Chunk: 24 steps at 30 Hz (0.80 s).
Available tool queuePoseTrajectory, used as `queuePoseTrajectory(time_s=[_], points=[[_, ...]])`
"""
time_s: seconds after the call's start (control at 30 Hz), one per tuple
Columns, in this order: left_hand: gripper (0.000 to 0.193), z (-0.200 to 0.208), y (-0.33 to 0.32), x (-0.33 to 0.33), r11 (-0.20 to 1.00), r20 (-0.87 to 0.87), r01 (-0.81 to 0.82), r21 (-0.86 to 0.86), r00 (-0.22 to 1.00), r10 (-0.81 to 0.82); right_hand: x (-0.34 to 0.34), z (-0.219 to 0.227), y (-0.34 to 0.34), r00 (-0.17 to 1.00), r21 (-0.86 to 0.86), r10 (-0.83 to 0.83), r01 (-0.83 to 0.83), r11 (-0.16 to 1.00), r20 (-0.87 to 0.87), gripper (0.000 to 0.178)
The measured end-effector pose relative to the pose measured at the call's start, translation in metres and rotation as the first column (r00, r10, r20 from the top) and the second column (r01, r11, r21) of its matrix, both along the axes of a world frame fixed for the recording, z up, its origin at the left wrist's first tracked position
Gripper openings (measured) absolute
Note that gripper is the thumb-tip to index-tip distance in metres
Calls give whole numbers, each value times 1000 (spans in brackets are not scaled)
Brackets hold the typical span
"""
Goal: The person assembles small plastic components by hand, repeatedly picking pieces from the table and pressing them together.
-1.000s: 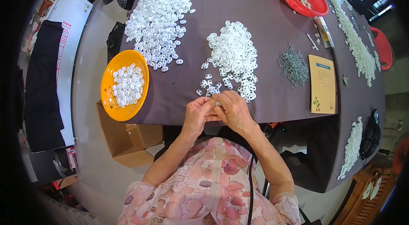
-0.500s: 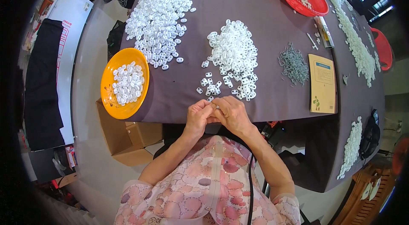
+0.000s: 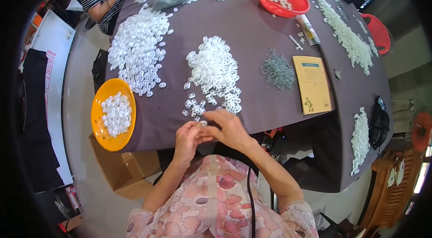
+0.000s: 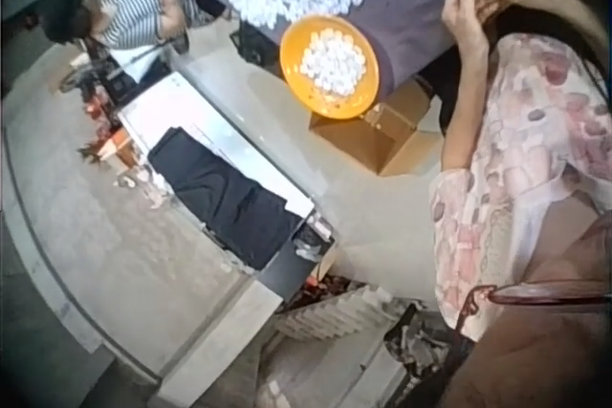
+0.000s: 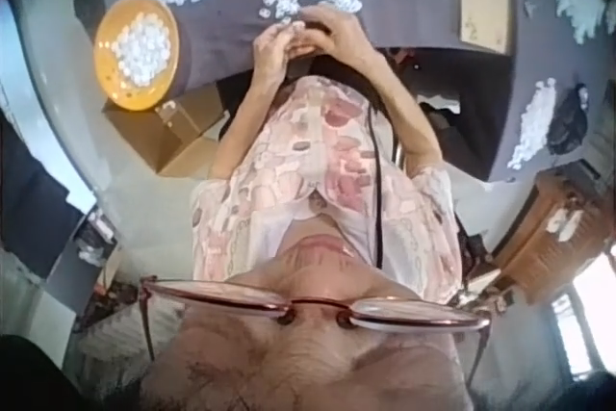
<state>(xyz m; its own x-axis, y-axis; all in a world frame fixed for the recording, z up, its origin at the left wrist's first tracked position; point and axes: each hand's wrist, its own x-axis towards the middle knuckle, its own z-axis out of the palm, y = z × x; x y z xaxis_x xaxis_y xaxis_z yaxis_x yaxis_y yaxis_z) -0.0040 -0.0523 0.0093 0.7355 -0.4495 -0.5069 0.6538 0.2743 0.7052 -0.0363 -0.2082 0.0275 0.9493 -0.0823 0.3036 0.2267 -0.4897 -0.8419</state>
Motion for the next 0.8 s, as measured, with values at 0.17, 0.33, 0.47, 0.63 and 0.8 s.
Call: queuePoseTrajectory(time_s=[0.17, 0.33, 0.47, 0.63, 0.8], points=[[15, -2, 7, -4, 999, 24, 27, 33, 999, -28, -2, -14, -68, 915, -181, -402, 398, 899, 12, 7], [14, 0, 8, -3, 1000, 31, -26, -6, 999, 26, 5, -23, -119, 836, -436, -526, 537, 722, 157, 7], [15, 3, 11, 4, 998, 19, -56, 7, 998, 56, 7, -24, -129, 844, -524, -527, 494, 694, 99, 5], [16, 4, 39, 18, 986, 126, -160, 52, 980, 152, 11, -22, -124, 864, -593, -498, 441, 674, 77, 4], [16, 9, 49, 28, 983, 128, -172, 57, 978, 164, 9, -27, -124, 856, -615, -515, 433, 659, 52, 4]])
